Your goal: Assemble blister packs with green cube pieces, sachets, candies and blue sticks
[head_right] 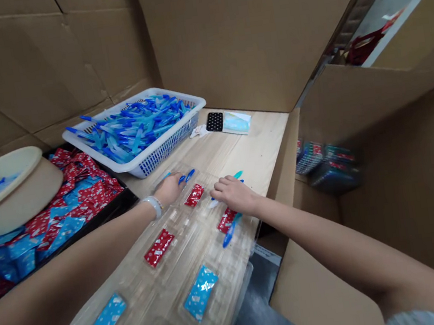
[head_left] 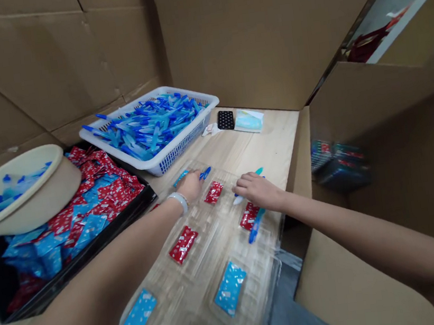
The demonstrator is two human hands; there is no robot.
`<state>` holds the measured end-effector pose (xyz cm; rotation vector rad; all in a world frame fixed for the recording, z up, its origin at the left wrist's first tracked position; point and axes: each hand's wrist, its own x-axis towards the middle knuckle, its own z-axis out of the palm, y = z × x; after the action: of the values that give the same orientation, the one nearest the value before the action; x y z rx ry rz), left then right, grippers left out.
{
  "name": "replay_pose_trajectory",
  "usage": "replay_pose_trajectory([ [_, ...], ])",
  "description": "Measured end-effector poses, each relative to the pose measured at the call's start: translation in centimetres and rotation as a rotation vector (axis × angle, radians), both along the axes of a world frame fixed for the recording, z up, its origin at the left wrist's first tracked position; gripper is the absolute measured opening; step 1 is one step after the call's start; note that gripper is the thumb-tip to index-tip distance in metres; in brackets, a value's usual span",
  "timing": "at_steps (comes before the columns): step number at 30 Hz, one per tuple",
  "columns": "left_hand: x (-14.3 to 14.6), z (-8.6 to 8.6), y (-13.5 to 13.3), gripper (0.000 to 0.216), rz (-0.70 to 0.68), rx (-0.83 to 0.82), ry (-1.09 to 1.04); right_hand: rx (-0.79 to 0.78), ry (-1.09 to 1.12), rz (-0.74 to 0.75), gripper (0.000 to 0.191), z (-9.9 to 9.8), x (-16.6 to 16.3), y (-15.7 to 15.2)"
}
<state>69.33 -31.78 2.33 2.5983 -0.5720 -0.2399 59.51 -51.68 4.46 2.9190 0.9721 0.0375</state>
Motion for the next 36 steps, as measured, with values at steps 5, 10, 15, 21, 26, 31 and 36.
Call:
replay_pose_trajectory([
  [5, -0.6, 3.7, 3.3, 0.019, 0.207, -0.337, 0.353, 0.064, 0.141, -0.227, 0.022, 1.4, -5.8, -1.5],
  [10, -4.3, 6.4, 7.5, 0.013, 0.366, -0.733, 1.096, 0.075, 0.262, -0.598, 0.037, -0.9, -11.5, -0.6],
  [15, -7.5, 6.7, 9.7, 0.015, 0.523, -0.681, 1.088, 0.220, 0.264, -0.813, 0.028, -1.6, -11.0, 0.8],
  [21, -8.0, 5.0, 11.9, 0.018, 0.274, -0.237, 0.418, 0.402, 0.300, -0.927, 0.034, -0.6, -10.0, 1.2],
  [26, -9.2, 2.3, 10.3, 0.025, 0.024, 0.232, -0.009, 0.661, 0.148, -0.984, 0.029, 0.7, -8.8, 1.8],
  [31, -10.0, 0.1, 9.2, 0.030, 0.003, 0.424, -0.218, 0.700, 0.115, -1.019, 0.030, 0.5, -4.9, 3.4],
  [36, -9.7, 0.4, 10.1, 0.032, -0.020, 0.434, -0.222, 0.472, 0.156, -1.071, 0.035, -1.3, -1.6, 5.6],
])
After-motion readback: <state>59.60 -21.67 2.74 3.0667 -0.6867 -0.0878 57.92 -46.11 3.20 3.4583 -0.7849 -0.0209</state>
